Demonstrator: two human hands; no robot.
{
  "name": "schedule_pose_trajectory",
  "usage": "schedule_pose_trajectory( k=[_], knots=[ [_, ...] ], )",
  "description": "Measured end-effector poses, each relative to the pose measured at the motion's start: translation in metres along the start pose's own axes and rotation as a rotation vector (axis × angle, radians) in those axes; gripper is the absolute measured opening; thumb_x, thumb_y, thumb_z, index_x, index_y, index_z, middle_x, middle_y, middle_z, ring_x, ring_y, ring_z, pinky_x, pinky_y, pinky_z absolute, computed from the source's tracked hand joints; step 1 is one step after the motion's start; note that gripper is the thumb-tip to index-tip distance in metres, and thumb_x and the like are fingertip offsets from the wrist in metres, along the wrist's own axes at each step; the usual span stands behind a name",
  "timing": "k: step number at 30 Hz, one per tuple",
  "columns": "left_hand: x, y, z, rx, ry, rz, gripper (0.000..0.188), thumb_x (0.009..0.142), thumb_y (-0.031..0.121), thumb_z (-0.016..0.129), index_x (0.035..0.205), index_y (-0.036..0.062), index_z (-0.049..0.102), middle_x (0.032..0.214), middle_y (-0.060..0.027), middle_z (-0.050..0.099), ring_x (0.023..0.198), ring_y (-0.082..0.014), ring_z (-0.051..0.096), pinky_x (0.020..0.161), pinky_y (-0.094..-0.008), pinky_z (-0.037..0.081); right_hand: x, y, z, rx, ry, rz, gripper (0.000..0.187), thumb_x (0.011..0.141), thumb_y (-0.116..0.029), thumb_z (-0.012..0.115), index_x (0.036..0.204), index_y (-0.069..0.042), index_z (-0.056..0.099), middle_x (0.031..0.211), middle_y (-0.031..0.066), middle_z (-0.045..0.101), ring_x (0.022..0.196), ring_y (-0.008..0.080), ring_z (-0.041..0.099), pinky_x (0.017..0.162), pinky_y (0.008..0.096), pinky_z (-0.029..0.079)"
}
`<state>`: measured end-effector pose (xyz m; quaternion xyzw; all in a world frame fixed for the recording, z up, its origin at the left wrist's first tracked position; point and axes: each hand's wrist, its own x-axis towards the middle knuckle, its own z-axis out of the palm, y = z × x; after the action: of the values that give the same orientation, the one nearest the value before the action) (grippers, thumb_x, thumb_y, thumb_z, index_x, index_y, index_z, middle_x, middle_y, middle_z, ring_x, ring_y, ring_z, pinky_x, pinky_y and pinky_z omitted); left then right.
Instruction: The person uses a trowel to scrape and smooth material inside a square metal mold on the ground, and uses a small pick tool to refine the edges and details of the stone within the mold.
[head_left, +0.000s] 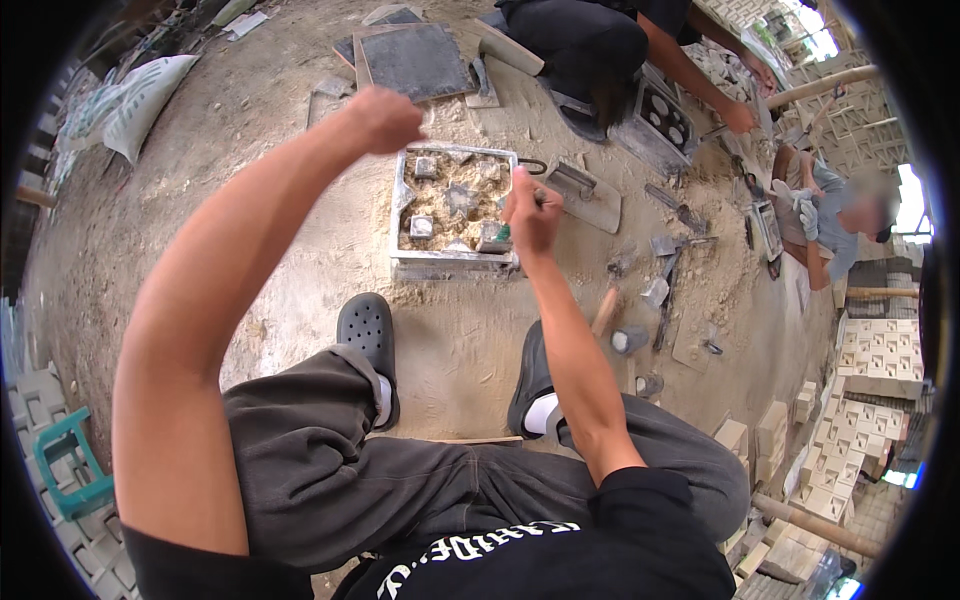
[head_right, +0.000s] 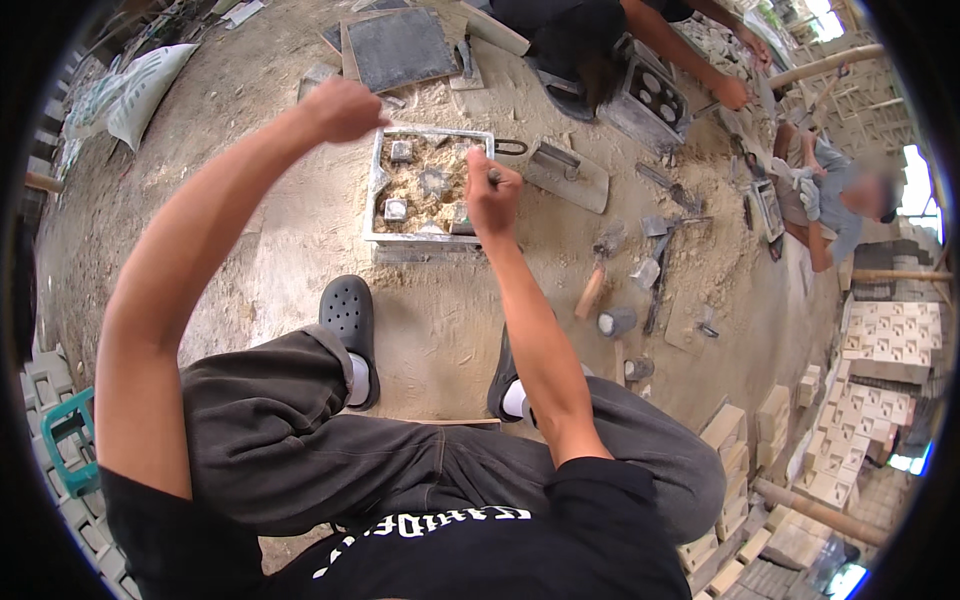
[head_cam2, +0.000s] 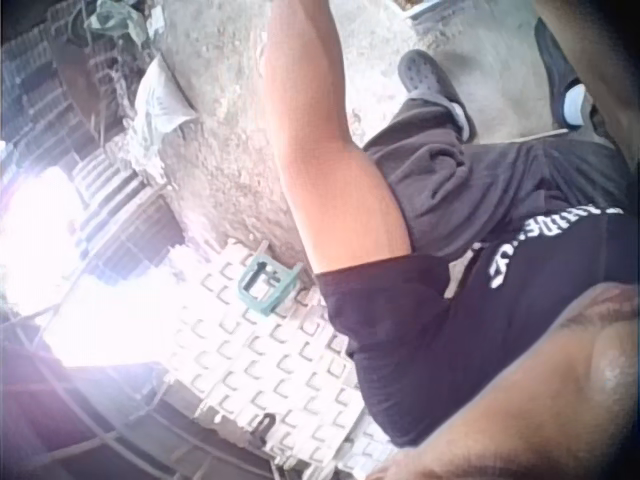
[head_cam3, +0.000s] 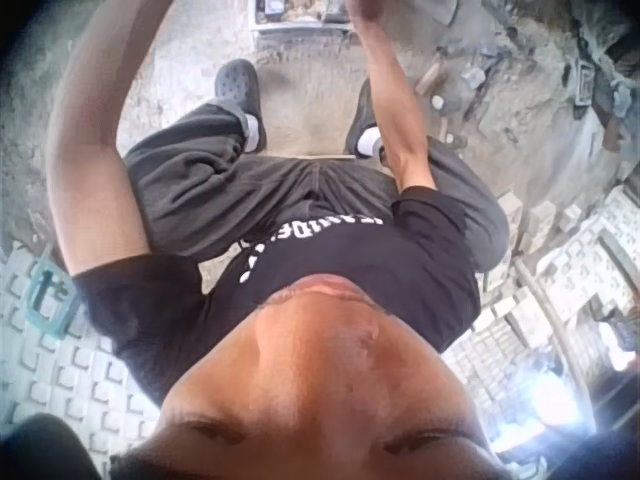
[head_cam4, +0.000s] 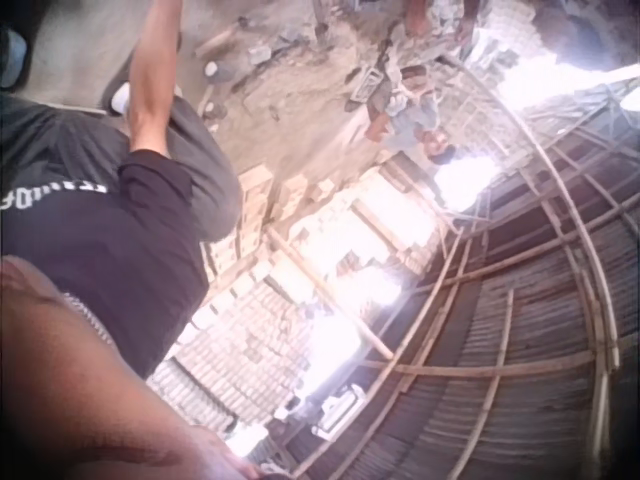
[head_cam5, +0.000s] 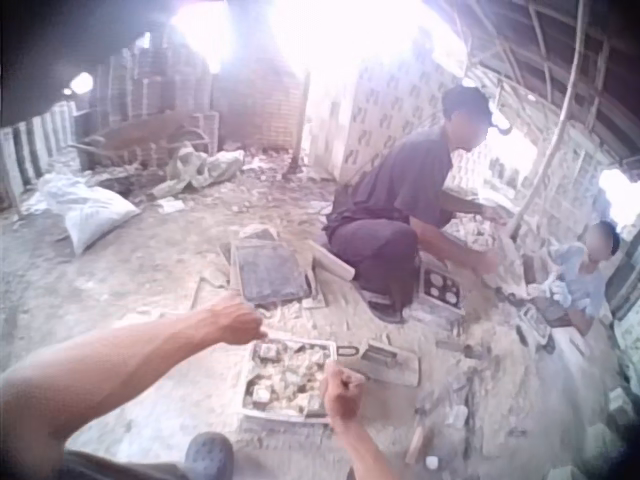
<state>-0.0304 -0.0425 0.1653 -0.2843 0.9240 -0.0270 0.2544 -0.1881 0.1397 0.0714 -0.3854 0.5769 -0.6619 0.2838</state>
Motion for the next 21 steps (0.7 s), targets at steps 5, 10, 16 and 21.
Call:
schedule_pose_trajectory(
  k=[5, 10, 16, 21],
  knots=[
    [-0.013, 0.010, 0.086, -0.006, -0.132, 0.144, 0.039, 0.096, 0.045, 0.059, 0.114, 0.0100, 0.062, 0.090, -0.0104, 0.070, 0.086, -0.0253, 0.070, 0.073, -0.0421, 0.057, 0.009, -0.047, 0.014, 0.218, 0.028, -0.006, 0.055, 0.103, -0.018, 0.050, 0.052, -0.012, 0.032, 0.045, -0.0017, 0.036, 0.036, 0.0077, 0.025, 0.039, 0.0290, 0.020],
    [-0.011, 0.018, 0.116, -0.022, -0.218, 0.164, 0.057, 0.091, 0.041, 0.065, 0.138, 0.0137, 0.048, 0.123, -0.0126, 0.063, 0.105, -0.0298, 0.067, 0.083, -0.0433, 0.056, -0.005, 0.011, -0.008, 0.148, 0.046, 0.032, 0.054, 0.103, -0.017, 0.051, 0.053, -0.012, 0.031, 0.046, -0.0020, 0.035, 0.038, 0.0078, 0.027, 0.039, 0.0290, 0.020],
    [-0.018, 0.018, 0.129, -0.067, -0.163, 0.191, 0.067, 0.088, 0.041, 0.068, 0.145, 0.0161, 0.042, 0.137, -0.0121, 0.055, 0.112, -0.0306, 0.064, 0.086, -0.0440, 0.055, -0.001, -0.014, -0.009, 0.243, 0.005, -0.040, 0.053, 0.104, -0.016, 0.048, 0.054, -0.011, 0.030, 0.046, -0.0021, 0.031, 0.038, 0.0082, 0.024, 0.039, 0.0289, 0.020],
    [-0.018, 0.023, 0.129, -0.067, -0.211, 0.210, 0.065, 0.087, 0.039, 0.069, 0.143, 0.0172, 0.044, 0.127, -0.0110, 0.061, 0.113, -0.0296, 0.064, 0.087, -0.0433, 0.055, -0.013, -0.041, 0.007, 0.226, 0.086, -0.042, 0.053, 0.104, -0.016, 0.049, 0.055, -0.010, 0.029, 0.047, -0.0025, 0.031, 0.040, 0.0078, 0.025, 0.040, 0.0293, 0.021]
  ],
)
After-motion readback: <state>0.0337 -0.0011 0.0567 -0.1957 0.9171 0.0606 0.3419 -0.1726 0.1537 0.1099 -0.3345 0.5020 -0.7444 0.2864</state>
